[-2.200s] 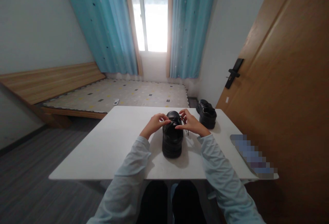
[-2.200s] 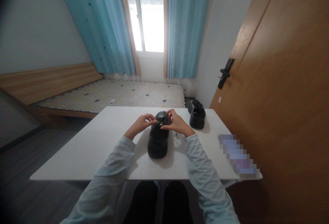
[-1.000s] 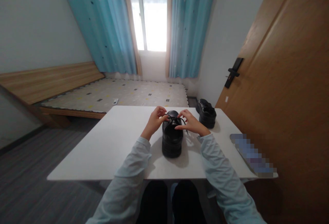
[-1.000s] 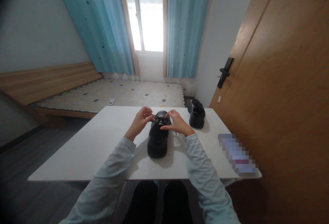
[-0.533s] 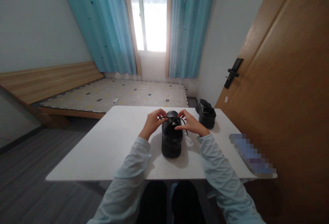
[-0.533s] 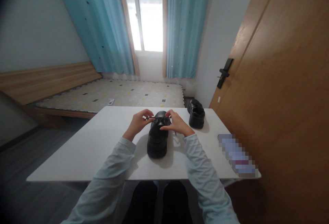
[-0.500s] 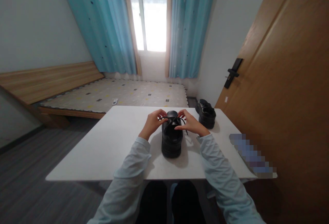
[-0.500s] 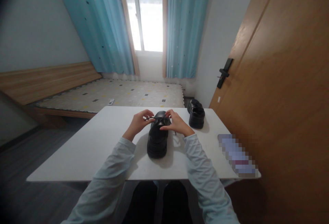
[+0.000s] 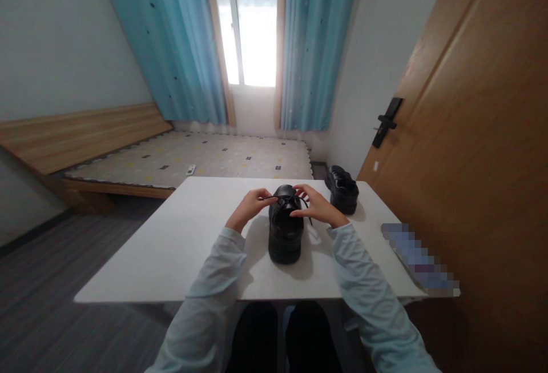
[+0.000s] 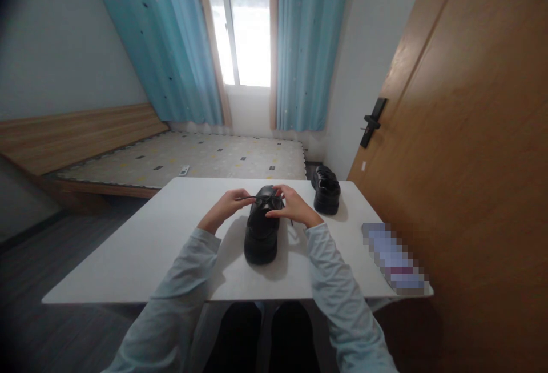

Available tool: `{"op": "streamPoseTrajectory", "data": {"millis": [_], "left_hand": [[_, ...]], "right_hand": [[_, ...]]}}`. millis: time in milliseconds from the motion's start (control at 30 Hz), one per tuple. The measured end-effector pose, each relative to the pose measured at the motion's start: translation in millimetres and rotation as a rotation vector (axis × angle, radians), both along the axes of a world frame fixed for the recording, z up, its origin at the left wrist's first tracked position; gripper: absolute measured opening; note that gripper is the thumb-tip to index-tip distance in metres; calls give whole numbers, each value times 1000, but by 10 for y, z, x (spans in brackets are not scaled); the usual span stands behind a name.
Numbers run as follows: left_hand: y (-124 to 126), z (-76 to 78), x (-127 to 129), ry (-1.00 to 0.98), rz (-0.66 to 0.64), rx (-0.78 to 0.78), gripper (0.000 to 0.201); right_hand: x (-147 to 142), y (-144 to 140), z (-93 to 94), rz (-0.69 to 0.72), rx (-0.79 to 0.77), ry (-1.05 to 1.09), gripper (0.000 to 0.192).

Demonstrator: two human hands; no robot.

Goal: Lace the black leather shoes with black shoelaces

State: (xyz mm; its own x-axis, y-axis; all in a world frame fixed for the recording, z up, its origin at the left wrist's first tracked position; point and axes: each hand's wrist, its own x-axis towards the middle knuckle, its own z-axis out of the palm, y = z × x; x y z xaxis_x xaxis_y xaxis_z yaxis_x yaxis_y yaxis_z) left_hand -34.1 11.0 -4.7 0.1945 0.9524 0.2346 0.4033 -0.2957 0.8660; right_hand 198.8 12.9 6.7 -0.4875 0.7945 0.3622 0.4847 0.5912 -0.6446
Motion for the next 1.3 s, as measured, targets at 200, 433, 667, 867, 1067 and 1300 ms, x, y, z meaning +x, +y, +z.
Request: {"op": "streamPoseTrajectory", "data": {"millis": [200, 433, 667, 867, 1067, 1300], "left_hand": [[-15, 55, -6, -295, 202, 15, 33], [-90, 126, 82, -572, 55, -31, 29], [-136, 172, 54, -470, 66, 62, 25], [-204, 207, 76, -390, -203, 68, 16], [-119, 102, 160, -173, -36, 43, 26], [-115, 52, 188, 143, 12, 261, 34]], "right_hand": [[13, 5, -17, -20, -33, -3, 81], [21, 20, -44, -20, -39, 12, 78], [23, 29, -55, -11, -47, 23, 71], [19, 19, -35, -12, -63, 34, 63], [29, 84, -17, -44, -74, 137, 40], [55, 155, -59, -144, -183, 129, 37]]}}
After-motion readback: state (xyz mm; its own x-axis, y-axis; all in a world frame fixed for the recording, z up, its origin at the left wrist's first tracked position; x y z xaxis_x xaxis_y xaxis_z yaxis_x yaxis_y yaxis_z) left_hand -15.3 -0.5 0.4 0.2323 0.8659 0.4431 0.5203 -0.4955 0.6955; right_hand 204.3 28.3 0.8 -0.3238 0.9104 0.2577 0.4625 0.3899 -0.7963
